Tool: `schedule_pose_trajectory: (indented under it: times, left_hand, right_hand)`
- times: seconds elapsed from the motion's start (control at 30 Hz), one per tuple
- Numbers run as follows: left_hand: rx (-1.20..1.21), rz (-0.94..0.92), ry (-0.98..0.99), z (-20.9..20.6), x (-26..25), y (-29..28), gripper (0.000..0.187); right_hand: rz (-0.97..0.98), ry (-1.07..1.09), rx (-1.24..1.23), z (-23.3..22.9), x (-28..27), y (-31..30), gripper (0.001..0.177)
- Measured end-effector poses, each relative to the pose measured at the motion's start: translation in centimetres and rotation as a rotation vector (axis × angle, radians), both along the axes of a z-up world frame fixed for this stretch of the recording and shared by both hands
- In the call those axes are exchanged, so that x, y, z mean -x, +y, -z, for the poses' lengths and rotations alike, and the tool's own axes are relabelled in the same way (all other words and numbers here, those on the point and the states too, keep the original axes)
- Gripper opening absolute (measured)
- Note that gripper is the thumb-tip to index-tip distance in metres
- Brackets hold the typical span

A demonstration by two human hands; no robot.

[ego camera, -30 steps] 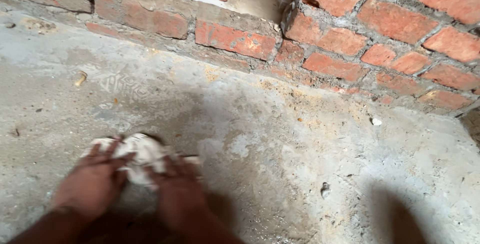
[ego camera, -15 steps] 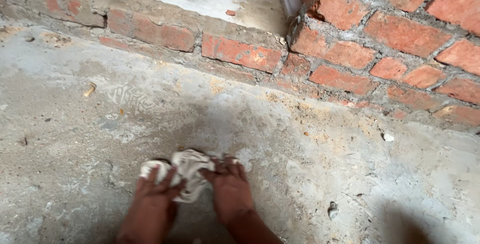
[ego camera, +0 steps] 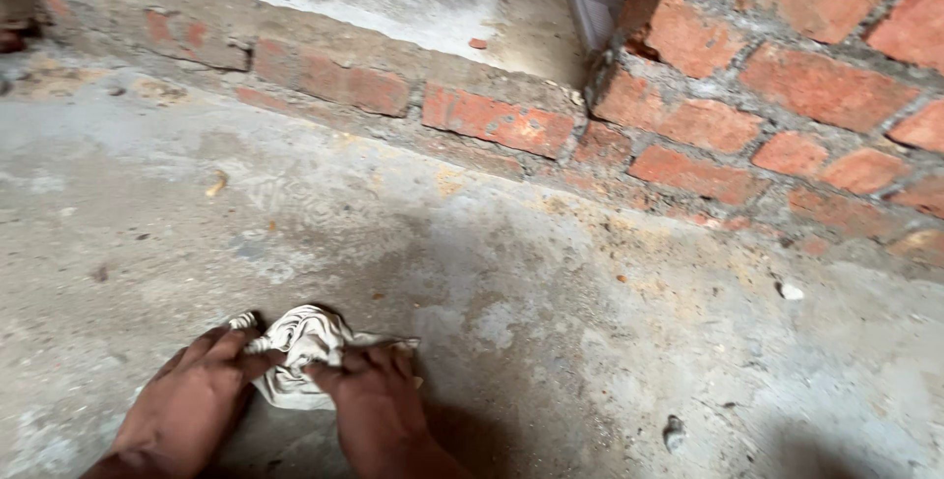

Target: The person wipes a concrete floor and a brick wall with a white cloth. They dip the cloth into a yellow bucket of water to wet it and then continue scrubbing the floor surface near a squat toilet.

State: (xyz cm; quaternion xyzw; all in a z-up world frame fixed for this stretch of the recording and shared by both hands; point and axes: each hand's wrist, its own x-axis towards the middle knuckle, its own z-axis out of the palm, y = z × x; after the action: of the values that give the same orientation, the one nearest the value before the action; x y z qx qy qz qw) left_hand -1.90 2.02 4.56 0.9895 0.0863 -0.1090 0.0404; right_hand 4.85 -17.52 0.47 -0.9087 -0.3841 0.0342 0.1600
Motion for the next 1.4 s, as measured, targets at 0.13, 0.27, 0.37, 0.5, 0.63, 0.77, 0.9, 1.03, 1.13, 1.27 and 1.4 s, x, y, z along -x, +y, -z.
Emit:
schedule_pose_trajectory:
  times: [0.13,0.27,0.37,0.5,0.63,0.77,0.9,1.03,1.13,1.27,1.4]
  left_hand:
    - [0.108,-0.087,-0.023,1.5,0.9,0.7,0.061]
    - [0.041,-0.001,-0.038,4.0,-0.1,-2.4,0.058]
    - [0.143,0.088,-0.045,3.6,-1.5,-5.0,0.065]
    - [0.265,0.076,-0.044,2.3,-3.4,-9.3,0.061]
    - [0.139,0.125,-0.075,1.5,-4.1,-10.0,0.056]
    - [0.034,0.147,-0.042,1.2,-3.7,-7.3,0.064]
    - [0.020,0.067,-0.157,0.8,-1.7,-2.8,0.059]
    - [0.001,-0.125,-0.130,-0.1,0.1,0.8,0.054]
    - [0.035,-0.295,-0.099,-0.4,0.8,2.3,0.048]
    - [0.022,-0.259,-0.065,-0.9,1.2,1.7,0.049]
    - [0.106,-0.177,-0.027,-1.2,0.2,-1.7,0.060]
  right_hand:
    - [-0.100,-0.050,0.098,-0.2,0.2,0.3,0.042]
    - [-0.092,-0.129,0.260,-0.9,-1.8,-1.7,0.047]
    - [-0.046,-0.183,0.383,-1.8,-3.5,-4.6,0.050]
    - [0.086,-0.144,0.297,-2.9,-4.7,-8.6,0.050]
    - [0.169,-0.135,0.242,-3.6,-4.4,-9.0,0.058]
    - [0.241,-0.037,0.162,-3.4,-3.7,-7.2,0.062]
    - [0.109,-0.039,0.114,-2.8,-2.6,-2.7,0.065]
    - [0.069,0.247,0.069,-3.9,0.6,1.6,0.049]
    - [-0.084,0.304,0.144,-4.8,1.4,3.4,0.054]
    - [-0.158,0.207,0.198,-4.2,0.9,3.3,0.040]
    - [-0.111,0.018,0.328,-3.4,-1.5,0.5,0.034]
